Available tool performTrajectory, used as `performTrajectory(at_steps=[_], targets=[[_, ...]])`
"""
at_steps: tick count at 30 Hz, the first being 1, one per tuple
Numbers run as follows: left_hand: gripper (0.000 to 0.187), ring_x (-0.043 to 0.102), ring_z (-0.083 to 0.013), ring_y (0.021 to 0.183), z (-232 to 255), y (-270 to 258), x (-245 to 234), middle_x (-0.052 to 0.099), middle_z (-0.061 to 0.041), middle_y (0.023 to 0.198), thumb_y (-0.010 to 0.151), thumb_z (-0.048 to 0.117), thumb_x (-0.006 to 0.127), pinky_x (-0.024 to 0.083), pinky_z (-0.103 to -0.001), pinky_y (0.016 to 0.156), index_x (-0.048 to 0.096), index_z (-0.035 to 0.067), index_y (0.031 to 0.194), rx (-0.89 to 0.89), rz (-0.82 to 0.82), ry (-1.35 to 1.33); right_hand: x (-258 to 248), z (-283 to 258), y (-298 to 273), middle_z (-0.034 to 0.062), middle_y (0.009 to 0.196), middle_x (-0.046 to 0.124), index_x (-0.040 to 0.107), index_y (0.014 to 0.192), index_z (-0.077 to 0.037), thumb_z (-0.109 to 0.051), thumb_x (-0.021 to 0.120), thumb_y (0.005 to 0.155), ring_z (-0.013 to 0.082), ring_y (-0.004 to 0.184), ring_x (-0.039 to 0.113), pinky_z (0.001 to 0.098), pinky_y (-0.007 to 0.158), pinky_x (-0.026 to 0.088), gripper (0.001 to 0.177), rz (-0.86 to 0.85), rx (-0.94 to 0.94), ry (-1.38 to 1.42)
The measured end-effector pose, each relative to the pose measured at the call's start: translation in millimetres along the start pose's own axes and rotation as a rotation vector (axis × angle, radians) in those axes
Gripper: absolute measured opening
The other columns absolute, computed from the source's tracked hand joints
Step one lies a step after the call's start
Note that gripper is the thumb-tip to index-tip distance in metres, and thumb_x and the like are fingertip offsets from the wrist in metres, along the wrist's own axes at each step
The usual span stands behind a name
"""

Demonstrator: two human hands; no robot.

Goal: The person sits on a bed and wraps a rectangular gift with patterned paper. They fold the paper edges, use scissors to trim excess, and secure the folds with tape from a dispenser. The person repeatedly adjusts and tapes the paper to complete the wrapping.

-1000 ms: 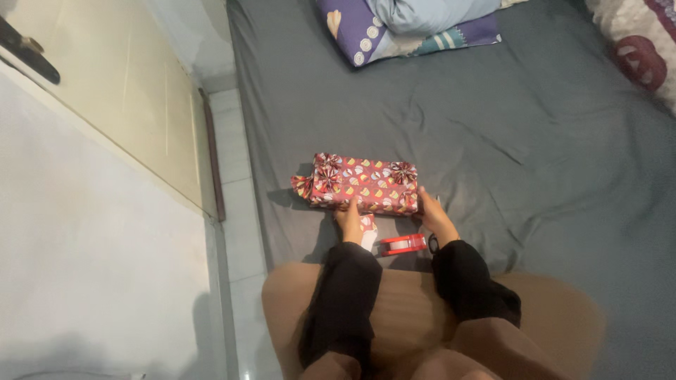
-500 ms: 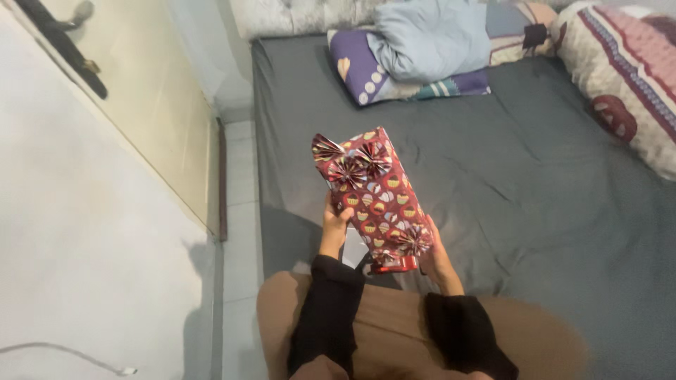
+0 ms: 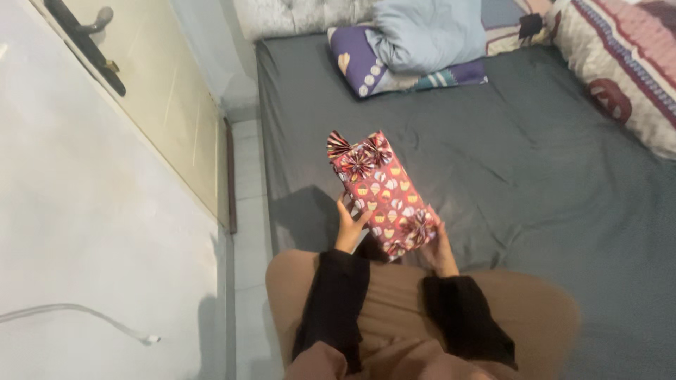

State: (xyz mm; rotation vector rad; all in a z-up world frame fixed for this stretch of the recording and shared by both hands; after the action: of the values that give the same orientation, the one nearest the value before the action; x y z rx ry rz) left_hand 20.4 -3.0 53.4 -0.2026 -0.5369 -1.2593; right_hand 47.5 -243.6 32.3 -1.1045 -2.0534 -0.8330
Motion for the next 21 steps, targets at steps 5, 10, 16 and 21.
performTrajectory(at_steps=[5, 10, 16, 21], targets=[[0.109, 0.042, -0.0252, 0.138, 16, -14, 4, 0.035, -0.012, 0.155, 0.082, -0.004, 0.076, 0.044, -0.046, 0.111, 0.005, 0.02, 0.161, 0.233, 0.025, -0.251, 11, 10, 0, 0.0161, 0.167, 0.036, 0.022, 0.17, -0.011, -0.047, 0.061, 0.109, 0.0367, 0.146, 0.044, 0.0596, 0.114, 0.042, 0.081, -0.058, 0.102, 0.197], [0.114, 0.036, -0.0238, 0.145, 10, -15, 6, 0.029, -0.006, 0.161, 0.084, -0.009, 0.075, 0.04, -0.043, 0.118, 0.001, 0.024, 0.164, 0.322, 0.006, -0.274, 18, 9, -6, 0.0021, 0.159, 0.033, 0.013, 0.161, -0.03, -0.02, 0.069, 0.092, 0.0311, 0.134, 0.044, 0.0644, 0.1, 0.047, 0.089, -0.041, -0.028, -0.135], [0.11, 0.042, -0.0261, 0.141, 16, -23, 24, 0.031, -0.009, 0.159, 0.087, -0.008, 0.073, 0.042, -0.047, 0.114, 0.003, 0.025, 0.165, 0.216, -0.066, -0.304, 9, -5, -2, 0.0072, 0.161, 0.037, 0.016, 0.166, -0.02, -0.014, 0.071, 0.094, 0.0289, 0.142, 0.044, 0.0545, 0.112, 0.039, 0.09, -0.042, -0.119, -0.146], [0.111, 0.046, -0.0249, 0.132, 11, -24, 26, 0.032, -0.007, 0.152, 0.081, -0.005, 0.072, 0.048, -0.048, 0.1, 0.001, 0.027, 0.159, 0.05, 0.007, -0.351, 5, -6, 6, 0.0066, 0.161, 0.04, 0.023, 0.163, -0.012, -0.022, 0.071, 0.096, 0.025, 0.146, 0.045, 0.0487, 0.12, 0.035, 0.083, -0.073, -0.137, -0.033]])
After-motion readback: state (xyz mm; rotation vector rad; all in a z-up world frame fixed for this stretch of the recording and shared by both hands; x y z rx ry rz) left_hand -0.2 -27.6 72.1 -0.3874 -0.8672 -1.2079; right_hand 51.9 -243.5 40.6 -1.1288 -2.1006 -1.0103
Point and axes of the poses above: each hand's wrist, its own y-axis towards the middle knuckle, its own x-axis out of the palm, z = x × y, the point moved 10 cm from there along y, towards the middle knuckle
